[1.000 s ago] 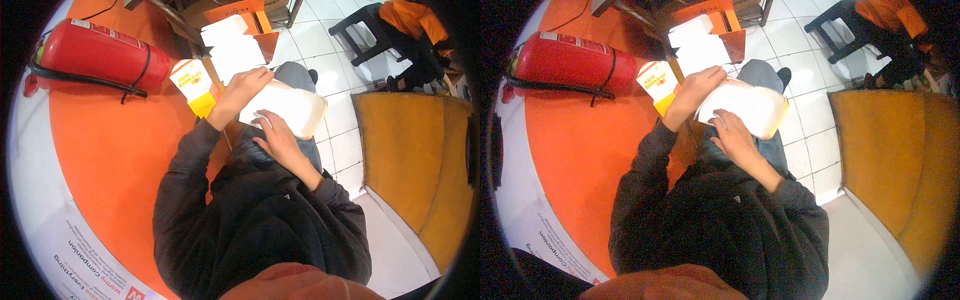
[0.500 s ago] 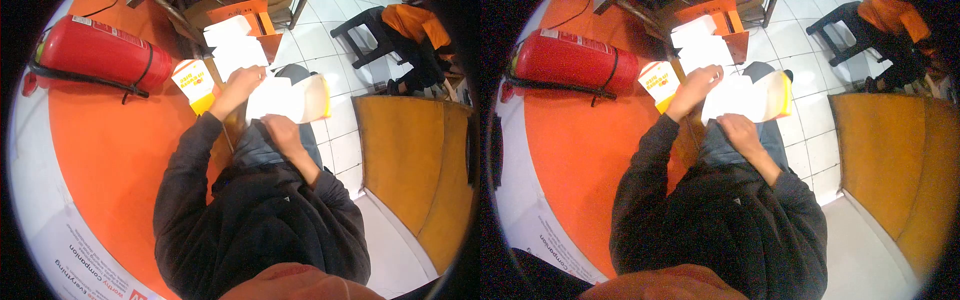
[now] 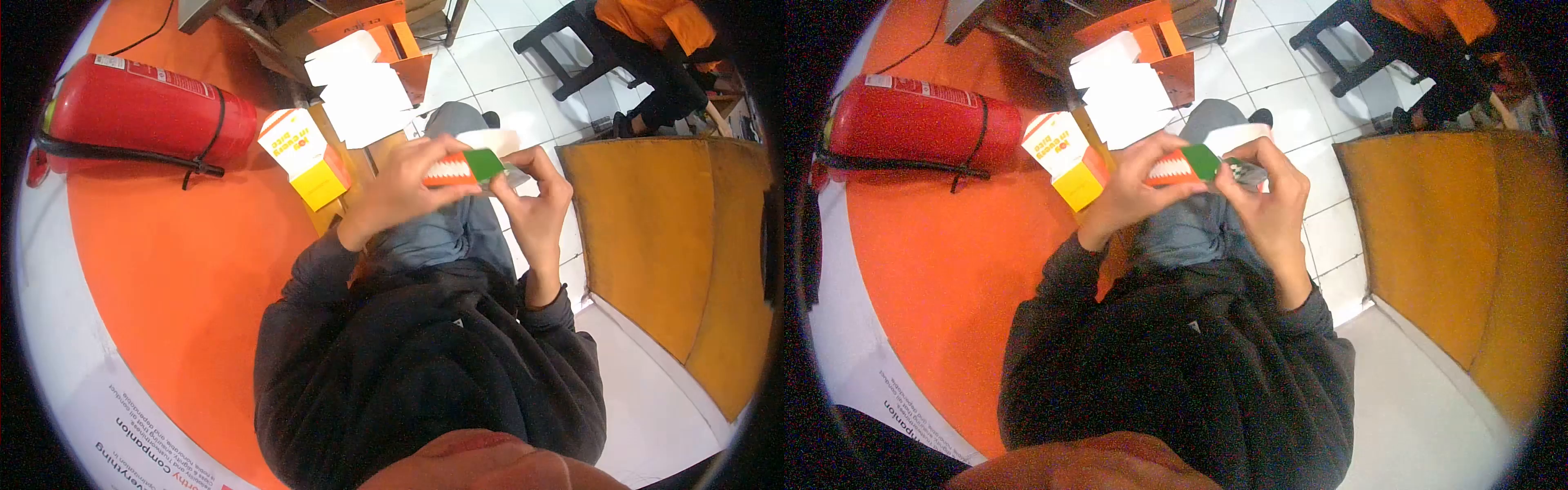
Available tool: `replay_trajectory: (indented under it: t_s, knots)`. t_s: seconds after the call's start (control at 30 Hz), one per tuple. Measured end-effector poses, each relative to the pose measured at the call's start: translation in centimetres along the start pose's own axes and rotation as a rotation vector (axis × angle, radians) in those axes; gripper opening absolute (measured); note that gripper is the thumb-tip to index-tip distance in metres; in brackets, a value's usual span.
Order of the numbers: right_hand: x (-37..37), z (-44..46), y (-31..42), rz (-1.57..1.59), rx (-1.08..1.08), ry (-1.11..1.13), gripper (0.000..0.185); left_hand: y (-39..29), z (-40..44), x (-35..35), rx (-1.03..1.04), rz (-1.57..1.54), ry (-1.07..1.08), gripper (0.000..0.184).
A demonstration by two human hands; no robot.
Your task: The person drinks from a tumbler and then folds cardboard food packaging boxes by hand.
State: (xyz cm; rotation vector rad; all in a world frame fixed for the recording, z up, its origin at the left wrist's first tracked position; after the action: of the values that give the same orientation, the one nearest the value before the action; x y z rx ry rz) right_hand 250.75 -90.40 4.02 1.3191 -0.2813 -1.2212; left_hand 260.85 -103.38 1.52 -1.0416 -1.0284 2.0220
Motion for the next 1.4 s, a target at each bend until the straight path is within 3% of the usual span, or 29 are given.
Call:
replay_trajectory:
  t_s: [0.1, 0.13, 0.23, 0.33, 0.43, 0.53, 0.77, 0.87, 0.97, 1.07, 1.17, 1.3, 1.4]
  knots:
    - [-0.4, -0.3, -0.2, -0.007, -0.045, -0.090, 0.012, -1.6, -0.1, -0.2, 0.096, -0.009, -0.274, 0.035]
    - [-0.4, -0.4, -0.5, 0.062, -0.023, -0.103, 0.013, -0.9, -0.7, 0.2, -0.026, -0.287, -0.527, 0.028]
    - [-0.3, -0.6, -0.7, 0.295, 0.018, -0.069, 0.015, -2.7, -1.1, 0.2, 0.214, 0.516, -0.277, 0.023]
    - [0.4, -0.9, -0.8, 0.370, -0.043, 0.044, 0.017, -3.3, -1.0, -0.2, 0.162, 0.523, -0.270, 0.014]
    - [1.0, -1.1, 0.0, 0.282, -0.210, 0.139, 0.019, -2.3, -1.0, -0.3, 0.087, 0.350, -0.128, 0.005]
    - [1.9, -1.0, 1.8, 0.175, -0.308, 0.141, 0.018, -1.3, -1.7, 0.0, -0.148, -0.055, -0.273, 0.007]
    - [2.7, -1.8, 1.7, 0.146, -0.371, 0.109, 0.018, -0.7, -1.8, -0.5, -0.200, 0.007, -0.225, 0.012]
    - [3.1, -1.5, 1.9, 0.090, -0.327, 0.205, 0.021, -0.8, -1.9, -0.7, -0.152, 0.161, -0.152, 0.012]
    - [3.3, -1.1, 1.5, 0.112, -0.056, 0.390, 0.020, -1.2, -2.2, -0.7, -0.050, 0.241, -0.110, 0.011]
    - [4.3, -1.5, -0.1, 0.627, 0.453, 0.676, 0.013, -2.3, -2.3, -0.5, 0.106, 0.210, -0.045, 0.009]
    - [4.7, -1.8, -0.3, 0.603, 0.512, 0.835, 0.010, -2.6, -2.2, -0.3, 0.169, 0.123, -0.043, 0.008]
    - [4.1, -1.7, 0.1, 0.539, 0.400, 0.558, 0.013, -1.7, -2.3, -0.7, 0.160, 0.059, -0.109, 0.009]
    - [5.4, -3.6, -1.7, 0.429, 0.543, 0.995, 0.014, -1.6, -2.9, -0.7, 0.225, 0.004, -0.066, 0.011]
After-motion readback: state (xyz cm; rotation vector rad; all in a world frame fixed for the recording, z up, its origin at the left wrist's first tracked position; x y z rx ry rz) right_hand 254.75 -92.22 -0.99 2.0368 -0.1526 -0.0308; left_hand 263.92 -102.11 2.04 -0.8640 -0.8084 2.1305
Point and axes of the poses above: each hand's wrist, its own z-axis towards the middle knuckle, its own x-axis out of the palm, y = z × x, the point moved 7 cm from there along z, towards the middle knuckle, and after that the axes turned 6 degrees about -y, right-handed, at the moved point
